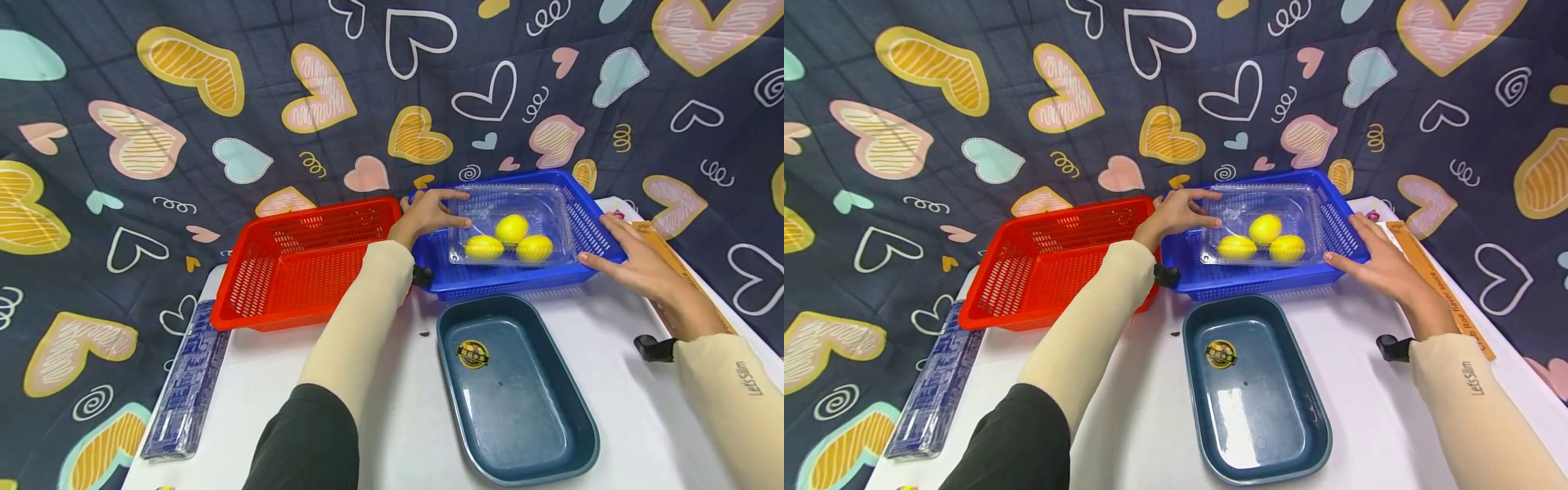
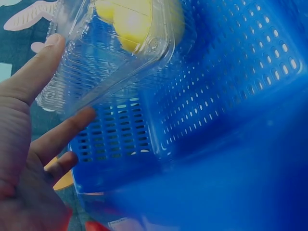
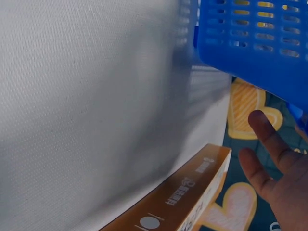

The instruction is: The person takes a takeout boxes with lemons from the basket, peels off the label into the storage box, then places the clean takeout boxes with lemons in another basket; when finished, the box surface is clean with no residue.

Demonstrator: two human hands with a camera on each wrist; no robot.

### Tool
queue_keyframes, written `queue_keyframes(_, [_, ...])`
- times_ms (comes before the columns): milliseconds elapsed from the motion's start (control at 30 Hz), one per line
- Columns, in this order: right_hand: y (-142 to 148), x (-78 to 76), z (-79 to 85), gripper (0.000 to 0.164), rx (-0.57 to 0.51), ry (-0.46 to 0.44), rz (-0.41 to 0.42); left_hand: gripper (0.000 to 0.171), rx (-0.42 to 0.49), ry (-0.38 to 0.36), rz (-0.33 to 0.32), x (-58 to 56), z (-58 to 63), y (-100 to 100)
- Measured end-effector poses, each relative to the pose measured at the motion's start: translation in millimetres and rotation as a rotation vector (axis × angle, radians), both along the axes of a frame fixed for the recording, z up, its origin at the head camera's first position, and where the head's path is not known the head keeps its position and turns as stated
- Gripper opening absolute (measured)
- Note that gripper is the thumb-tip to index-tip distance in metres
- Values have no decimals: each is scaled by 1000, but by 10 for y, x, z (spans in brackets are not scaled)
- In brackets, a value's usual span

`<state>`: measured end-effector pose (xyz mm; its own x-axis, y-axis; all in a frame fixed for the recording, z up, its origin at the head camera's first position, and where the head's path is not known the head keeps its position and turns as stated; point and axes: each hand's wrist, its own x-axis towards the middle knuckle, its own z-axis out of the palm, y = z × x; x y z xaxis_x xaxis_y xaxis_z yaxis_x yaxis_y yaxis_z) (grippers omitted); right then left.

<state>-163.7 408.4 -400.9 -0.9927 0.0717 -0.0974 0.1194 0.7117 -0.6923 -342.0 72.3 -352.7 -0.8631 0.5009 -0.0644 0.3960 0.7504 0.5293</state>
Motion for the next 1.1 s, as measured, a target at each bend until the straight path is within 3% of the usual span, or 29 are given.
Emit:
queue_keyframes(267, [-15,2,-2,103,4,13,5,64,-90,3,39,17,13,-21])
queue_keyframes(500, [-20,-5,-4,104,-8,1,-3,64,-106,13,76,41,33,-41])
queue_keyframes(700, [-6,-4,-8,103,20,-1,2,63,-27,14,71,53,63,-93])
queue_keyframes(933, [-7,31,13,102,35,7,9,61,157,-68,60,125,94,-262])
queue_keyframes(1100, [-19,34,-3,101,58,30,29,60,209,-28,82,198,115,-472])
